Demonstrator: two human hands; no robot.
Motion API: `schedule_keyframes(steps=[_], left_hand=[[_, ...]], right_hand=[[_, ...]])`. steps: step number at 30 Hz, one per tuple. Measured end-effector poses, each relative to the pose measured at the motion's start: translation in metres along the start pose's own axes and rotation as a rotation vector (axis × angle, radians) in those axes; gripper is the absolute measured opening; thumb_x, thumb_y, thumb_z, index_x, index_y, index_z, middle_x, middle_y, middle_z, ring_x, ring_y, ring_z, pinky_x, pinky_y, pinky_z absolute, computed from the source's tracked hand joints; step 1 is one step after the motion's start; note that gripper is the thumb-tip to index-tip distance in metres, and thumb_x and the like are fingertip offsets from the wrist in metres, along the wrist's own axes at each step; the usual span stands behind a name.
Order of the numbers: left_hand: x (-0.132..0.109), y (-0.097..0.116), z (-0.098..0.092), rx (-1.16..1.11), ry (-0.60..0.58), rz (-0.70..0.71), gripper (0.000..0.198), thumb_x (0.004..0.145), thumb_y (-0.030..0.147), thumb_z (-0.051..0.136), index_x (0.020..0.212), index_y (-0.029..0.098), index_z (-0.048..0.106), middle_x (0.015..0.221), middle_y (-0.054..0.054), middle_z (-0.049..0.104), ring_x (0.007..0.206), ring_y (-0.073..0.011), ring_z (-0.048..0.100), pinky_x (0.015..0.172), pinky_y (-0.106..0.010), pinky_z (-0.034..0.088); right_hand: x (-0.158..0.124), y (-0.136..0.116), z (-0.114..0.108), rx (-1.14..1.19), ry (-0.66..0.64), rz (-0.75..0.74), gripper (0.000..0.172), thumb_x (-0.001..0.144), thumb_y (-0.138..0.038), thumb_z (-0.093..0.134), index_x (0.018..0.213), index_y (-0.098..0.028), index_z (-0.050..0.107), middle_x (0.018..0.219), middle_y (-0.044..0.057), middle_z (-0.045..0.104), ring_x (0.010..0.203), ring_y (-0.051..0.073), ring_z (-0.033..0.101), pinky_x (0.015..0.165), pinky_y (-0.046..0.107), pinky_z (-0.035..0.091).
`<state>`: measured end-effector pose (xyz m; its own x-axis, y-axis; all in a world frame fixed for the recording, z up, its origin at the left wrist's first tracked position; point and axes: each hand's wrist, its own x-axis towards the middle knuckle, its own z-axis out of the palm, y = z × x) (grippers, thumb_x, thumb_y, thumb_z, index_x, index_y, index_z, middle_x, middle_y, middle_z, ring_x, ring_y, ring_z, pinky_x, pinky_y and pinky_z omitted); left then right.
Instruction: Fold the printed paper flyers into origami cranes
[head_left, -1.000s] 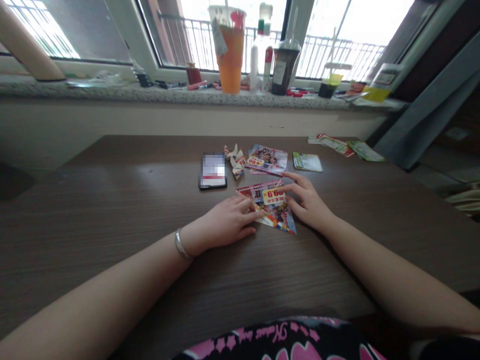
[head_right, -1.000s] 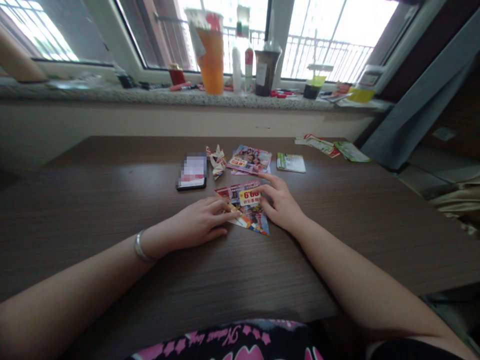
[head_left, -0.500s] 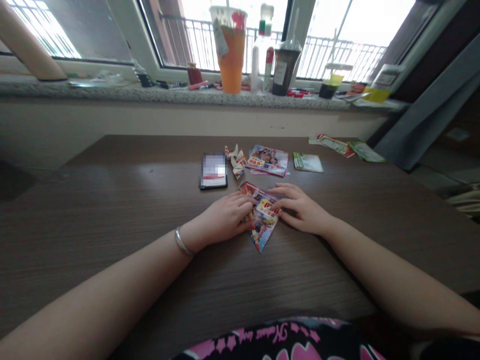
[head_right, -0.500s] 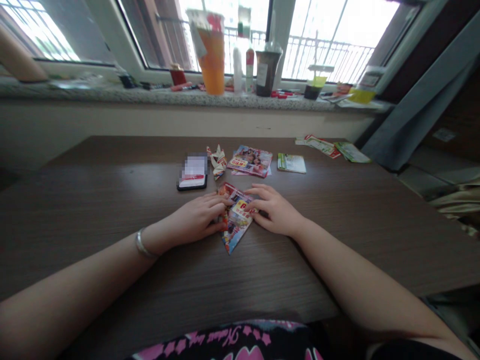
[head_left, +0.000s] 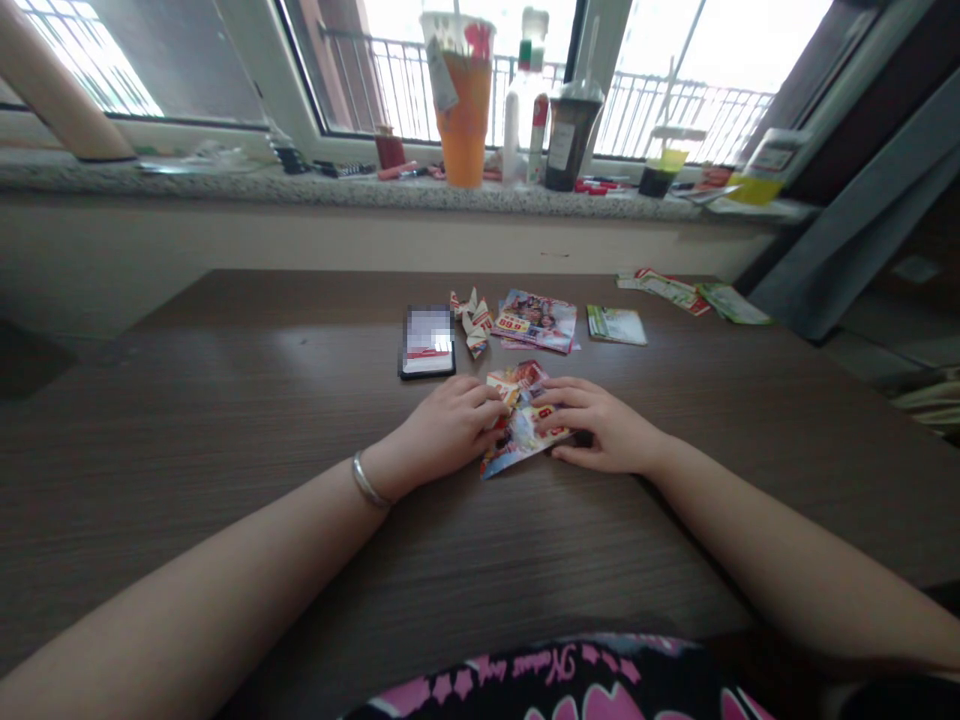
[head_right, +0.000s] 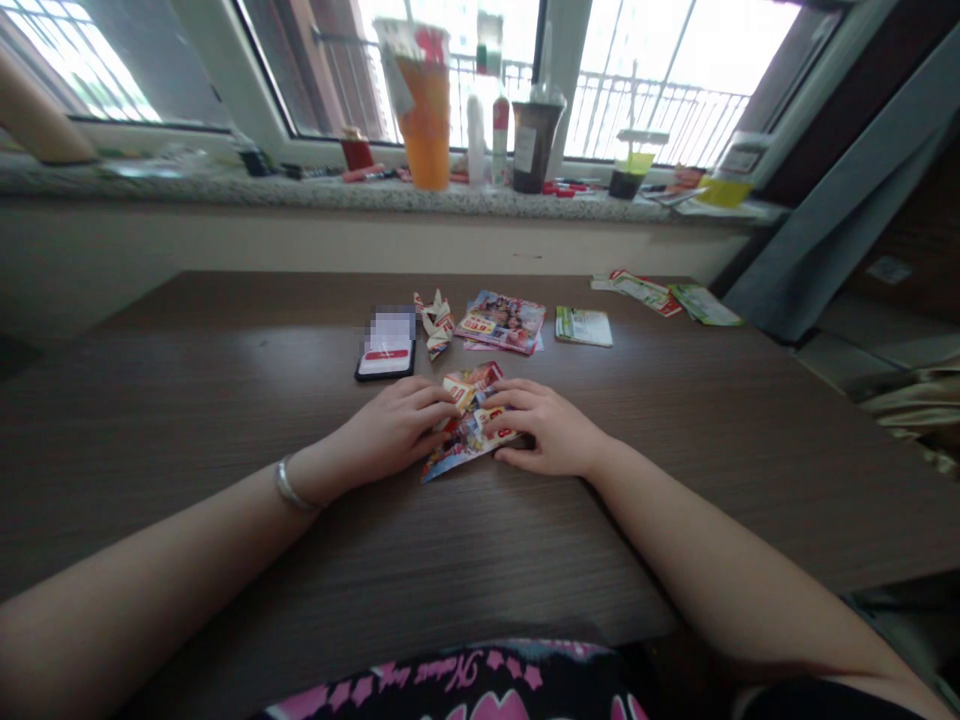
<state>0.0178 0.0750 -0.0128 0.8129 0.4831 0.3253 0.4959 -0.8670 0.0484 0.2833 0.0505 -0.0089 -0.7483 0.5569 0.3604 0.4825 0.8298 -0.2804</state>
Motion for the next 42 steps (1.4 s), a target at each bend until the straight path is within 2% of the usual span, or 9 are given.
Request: schedule_keyframes(steps=[5,9,13,19,24,28,30,35,42], left_hand=[[-0.001,0.001,-0.005,-0.063,-0.068,-0.002,0.04,0.091,0.037,0.055,0.126,0.018,0.055,0.133,-0.011,0.054,0.123,-0.0274,0.047,0.106,-0.046,0.036],[-0.003,-0.005,0.003,-0.114,-0.076,-0.015,0.041,0.093,0.032,0.051,0.133,0.02,0.05,0.141,-0.01,0.05,0.131,-0.0244,0.042,0.11,-0.045,0.033],[-0.003,-0.009,0.01,-0.125,-0.015,0.01,0.029,0.096,0.027,0.046,0.121,0.024,0.06,0.136,-0.009,0.053,0.124,-0.0239,0.048,0.103,-0.045,0.04],[-0.002,-0.007,0.006,-0.133,0.004,0.033,0.027,0.097,0.026,0.045,0.115,0.026,0.066,0.11,-0.007,0.063,0.1,-0.0206,0.055,0.088,-0.038,0.046],[-0.002,-0.003,0.0,-0.138,-0.026,0.061,0.031,0.092,0.034,0.054,0.12,0.024,0.062,0.117,-0.01,0.059,0.107,-0.0235,0.053,0.094,-0.041,0.044],[-0.002,-0.003,0.002,-0.116,-0.012,0.099,0.03,0.094,0.03,0.051,0.122,0.024,0.062,0.123,-0.01,0.059,0.114,-0.0241,0.052,0.1,-0.043,0.041],[-0.001,-0.003,0.002,-0.088,0.007,0.104,0.029,0.095,0.028,0.049,0.12,0.026,0.063,0.121,-0.009,0.06,0.112,-0.0236,0.053,0.098,-0.043,0.042],[0.001,0.002,-0.003,0.018,-0.052,0.092,0.033,0.094,0.021,0.048,0.123,0.027,0.062,0.107,-0.009,0.064,0.094,-0.0212,0.058,0.083,-0.038,0.049],[0.0,0.007,-0.005,0.003,-0.061,0.07,0.032,0.096,0.028,0.047,0.124,0.025,0.06,0.113,-0.008,0.063,0.101,-0.0215,0.057,0.088,-0.038,0.048]], right_hand=[[0.001,-0.001,0.0,-0.012,-0.011,-0.019,0.028,0.081,-0.03,0.066,0.109,-0.026,0.067,0.123,0.004,0.065,0.126,0.024,0.049,0.107,0.048,0.04],[0.001,-0.002,0.0,0.0,-0.018,-0.021,0.027,0.082,-0.025,0.063,0.108,-0.026,0.067,0.12,0.004,0.066,0.121,0.022,0.054,0.105,0.048,0.041],[0.001,-0.002,0.001,0.015,-0.009,-0.04,0.025,0.082,-0.023,0.062,0.107,-0.027,0.068,0.116,0.003,0.068,0.119,0.021,0.055,0.102,0.045,0.044],[0.003,-0.004,0.002,-0.025,-0.03,-0.05,0.022,0.087,-0.023,0.057,0.107,-0.026,0.069,0.113,0.002,0.07,0.114,0.02,0.058,0.1,0.042,0.047],[0.004,-0.009,0.002,-0.108,-0.028,-0.014,0.019,0.09,-0.026,0.054,0.098,-0.026,0.07,0.107,0.002,0.072,0.098,0.019,0.065,0.088,0.038,0.05],[0.004,-0.013,0.003,-0.209,-0.023,0.007,0.02,0.092,-0.029,0.052,0.094,-0.025,0.071,0.095,0.003,0.073,0.087,0.019,0.066,0.08,0.035,0.05],[0.004,-0.015,0.003,-0.232,-0.019,0.018,0.02,0.092,-0.03,0.051,0.093,-0.024,0.071,0.091,0.003,0.073,0.085,0.019,0.066,0.078,0.033,0.049],[0.004,-0.018,0.001,-0.185,-0.034,0.05,0.018,0.091,-0.031,0.053,0.091,-0.024,0.07,0.092,0.003,0.073,0.086,0.017,0.066,0.078,0.029,0.048],[0.004,-0.02,-0.002,-0.082,-0.048,0.091,0.017,0.089,-0.032,0.057,0.08,-0.02,0.066,0.082,0.003,0.069,0.076,0.015,0.062,0.07,0.025,0.045]])
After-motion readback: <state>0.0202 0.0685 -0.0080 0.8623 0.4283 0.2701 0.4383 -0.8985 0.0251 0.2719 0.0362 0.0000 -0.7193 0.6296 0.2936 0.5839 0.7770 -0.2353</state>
